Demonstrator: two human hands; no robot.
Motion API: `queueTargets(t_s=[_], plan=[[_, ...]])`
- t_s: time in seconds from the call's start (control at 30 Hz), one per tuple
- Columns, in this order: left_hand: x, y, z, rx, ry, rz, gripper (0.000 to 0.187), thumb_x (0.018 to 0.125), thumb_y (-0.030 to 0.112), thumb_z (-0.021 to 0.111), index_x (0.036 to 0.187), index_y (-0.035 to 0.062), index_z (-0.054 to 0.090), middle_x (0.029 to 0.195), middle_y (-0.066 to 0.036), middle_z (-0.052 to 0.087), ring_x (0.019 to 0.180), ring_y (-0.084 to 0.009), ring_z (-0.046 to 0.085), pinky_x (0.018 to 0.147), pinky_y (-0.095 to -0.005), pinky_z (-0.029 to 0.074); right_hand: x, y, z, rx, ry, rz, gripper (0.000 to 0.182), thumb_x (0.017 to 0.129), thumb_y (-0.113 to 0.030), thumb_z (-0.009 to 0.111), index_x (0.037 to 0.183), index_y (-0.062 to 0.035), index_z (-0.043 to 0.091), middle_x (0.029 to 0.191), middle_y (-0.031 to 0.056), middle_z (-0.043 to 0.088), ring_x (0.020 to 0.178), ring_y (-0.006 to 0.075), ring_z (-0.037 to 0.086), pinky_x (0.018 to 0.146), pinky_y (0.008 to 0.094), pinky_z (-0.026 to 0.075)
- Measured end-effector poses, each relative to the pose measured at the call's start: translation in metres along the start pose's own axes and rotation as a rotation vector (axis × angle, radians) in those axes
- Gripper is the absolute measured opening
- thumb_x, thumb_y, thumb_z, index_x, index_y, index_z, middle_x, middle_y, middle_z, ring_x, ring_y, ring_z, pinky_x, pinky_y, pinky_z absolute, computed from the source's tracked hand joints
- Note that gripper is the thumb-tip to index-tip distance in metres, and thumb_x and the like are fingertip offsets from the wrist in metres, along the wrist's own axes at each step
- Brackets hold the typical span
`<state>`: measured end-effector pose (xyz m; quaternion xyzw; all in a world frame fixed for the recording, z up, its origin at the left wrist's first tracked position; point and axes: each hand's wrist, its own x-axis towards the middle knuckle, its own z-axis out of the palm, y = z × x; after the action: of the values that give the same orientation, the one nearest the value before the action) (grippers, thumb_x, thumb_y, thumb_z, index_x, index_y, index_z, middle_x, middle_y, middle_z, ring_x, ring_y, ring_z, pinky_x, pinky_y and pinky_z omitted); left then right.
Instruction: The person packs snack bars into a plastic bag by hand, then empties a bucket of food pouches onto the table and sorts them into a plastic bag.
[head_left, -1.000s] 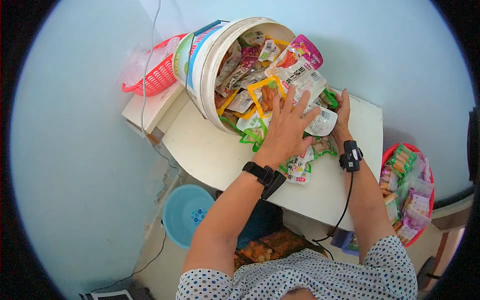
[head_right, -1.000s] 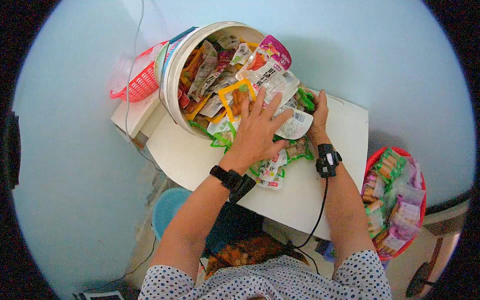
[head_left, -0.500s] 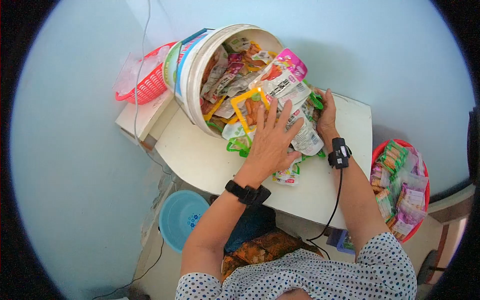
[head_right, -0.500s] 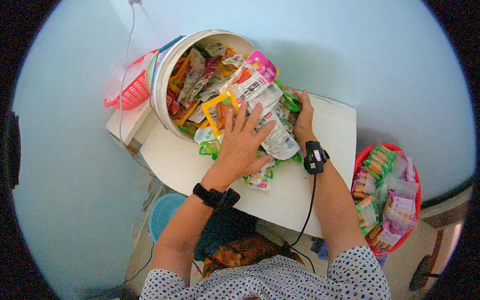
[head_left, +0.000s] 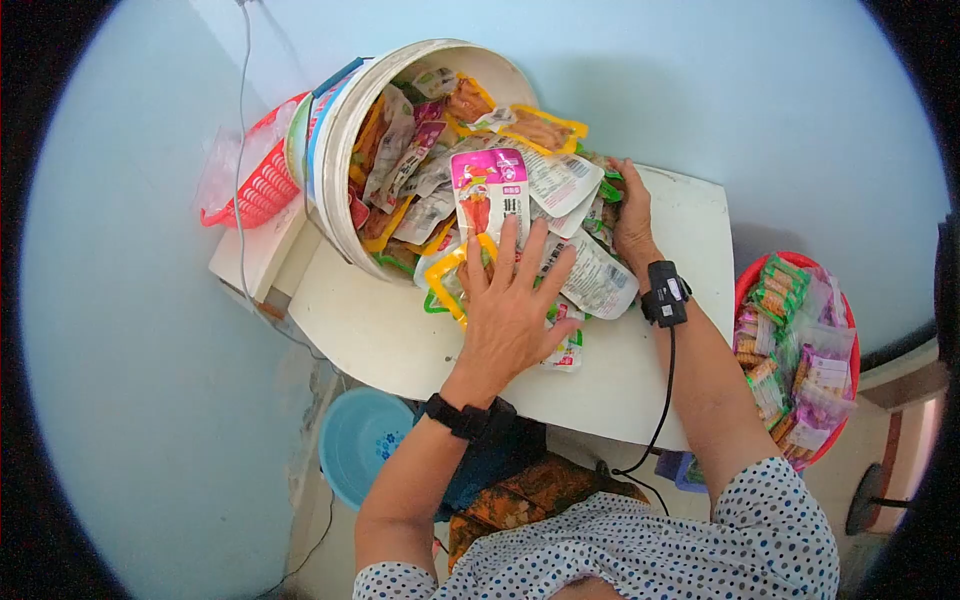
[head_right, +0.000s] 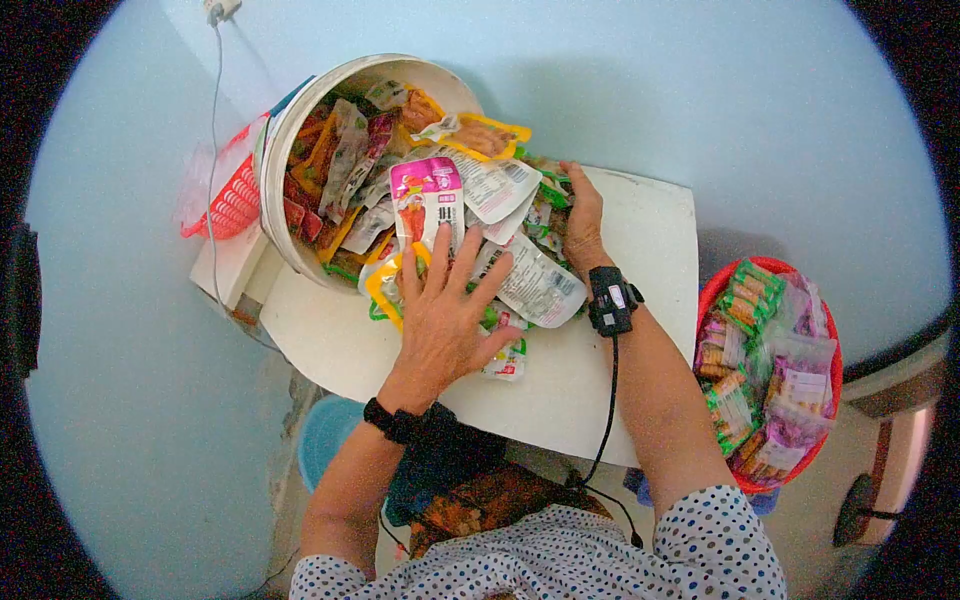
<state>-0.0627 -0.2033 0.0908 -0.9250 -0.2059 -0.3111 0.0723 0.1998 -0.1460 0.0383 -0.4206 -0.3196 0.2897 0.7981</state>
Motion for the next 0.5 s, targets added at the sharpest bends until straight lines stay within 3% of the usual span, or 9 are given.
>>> queueTargets(t_s=[0.13, 0.17, 0.23, 0.37, 0.43, 0.5], plan=[[-0.001, -0.005, 0.006, 0.015, 0.025, 0.048, 0.077, 0.064, 0.047, 0.079, 0.131, 0.0173, 0.055, 0.149, -0.013, 0.038, 0.140, -0.0401, 0.027, 0.111, -0.0656, 0.014, 0.007, -0.003, -0.007, -0.167, 0.025, -0.042, 0.065, 0.095, -0.054, 0.045, 0.134, -0.0025, 0.052, 0.122, 0.0167, 0.056, 0.112, 0.0241, 0.053, 0.100, 0.0354, 0.040], [-0.002, -0.006, 0.005, -0.010, 0.005, 0.077, 0.078, 0.064, 0.047, 0.079, 0.131, 0.0172, 0.055, 0.149, -0.013, 0.037, 0.141, -0.0391, 0.026, 0.111, -0.0657, 0.014, 0.007, -0.006, -0.009, -0.185, 0.063, -0.024, 0.061, 0.094, -0.054, 0.046, 0.126, -0.0029, 0.058, 0.124, 0.0150, 0.058, 0.116, 0.0238, 0.052, 0.099, 0.0409, 0.039], [-0.006, -0.007, 0.004, -0.054, -0.036, 0.107, 0.079, 0.062, 0.048, 0.080, 0.131, 0.0170, 0.055, 0.149, -0.012, 0.037, 0.142, -0.0370, 0.026, 0.112, -0.0658, 0.013, -0.015, -0.041, 0.014, -0.174, 0.143, 0.187, 0.068, 0.093, -0.059, 0.045, 0.132, -0.0033, 0.054, 0.126, 0.0163, 0.057, 0.117, 0.0266, 0.052, 0.101, 0.0412, 0.038], [-0.013, -0.004, 0.001, -0.105, 0.012, 0.086, 0.084, 0.060, 0.047, 0.081, 0.133, 0.0161, 0.052, 0.151, -0.012, 0.035, 0.142, -0.0347, 0.025, 0.111, -0.0656, 0.016, 0.038, 0.000, -0.036, -0.181, -0.167, 0.110, 0.075, 0.092, -0.062, 0.043, 0.139, -0.0028, 0.047, 0.132, 0.0176, 0.054, 0.118, 0.0287, 0.052, 0.099, 0.0411, 0.042], [-0.016, -0.005, -0.004, -0.088, 0.034, 0.063, 0.086, 0.060, 0.047, 0.081, 0.134, 0.0158, 0.051, 0.150, -0.012, 0.036, 0.142, -0.0348, 0.026, 0.111, -0.0655, 0.017, 0.029, -0.011, -0.022, -0.045, -0.205, 0.236, 0.069, 0.095, -0.057, 0.045, 0.133, 0.0002, 0.051, 0.124, 0.0162, 0.060, 0.111, 0.0246, 0.058, 0.097, 0.0383, 0.045], [-0.024, -0.005, -0.003, -0.083, 0.044, 0.047, 0.087, 0.060, 0.047, 0.081, 0.135, 0.0157, 0.050, 0.149, -0.013, 0.036, 0.141, -0.0350, 0.027, 0.110, -0.0655, 0.018, 0.020, -0.016, -0.013, -0.092, -0.151, 0.184, 0.062, 0.097, -0.052, 0.045, 0.129, 0.0003, 0.054, 0.116, 0.0153, 0.064, 0.103, 0.0235, 0.063, 0.093, 0.0361, 0.047]])
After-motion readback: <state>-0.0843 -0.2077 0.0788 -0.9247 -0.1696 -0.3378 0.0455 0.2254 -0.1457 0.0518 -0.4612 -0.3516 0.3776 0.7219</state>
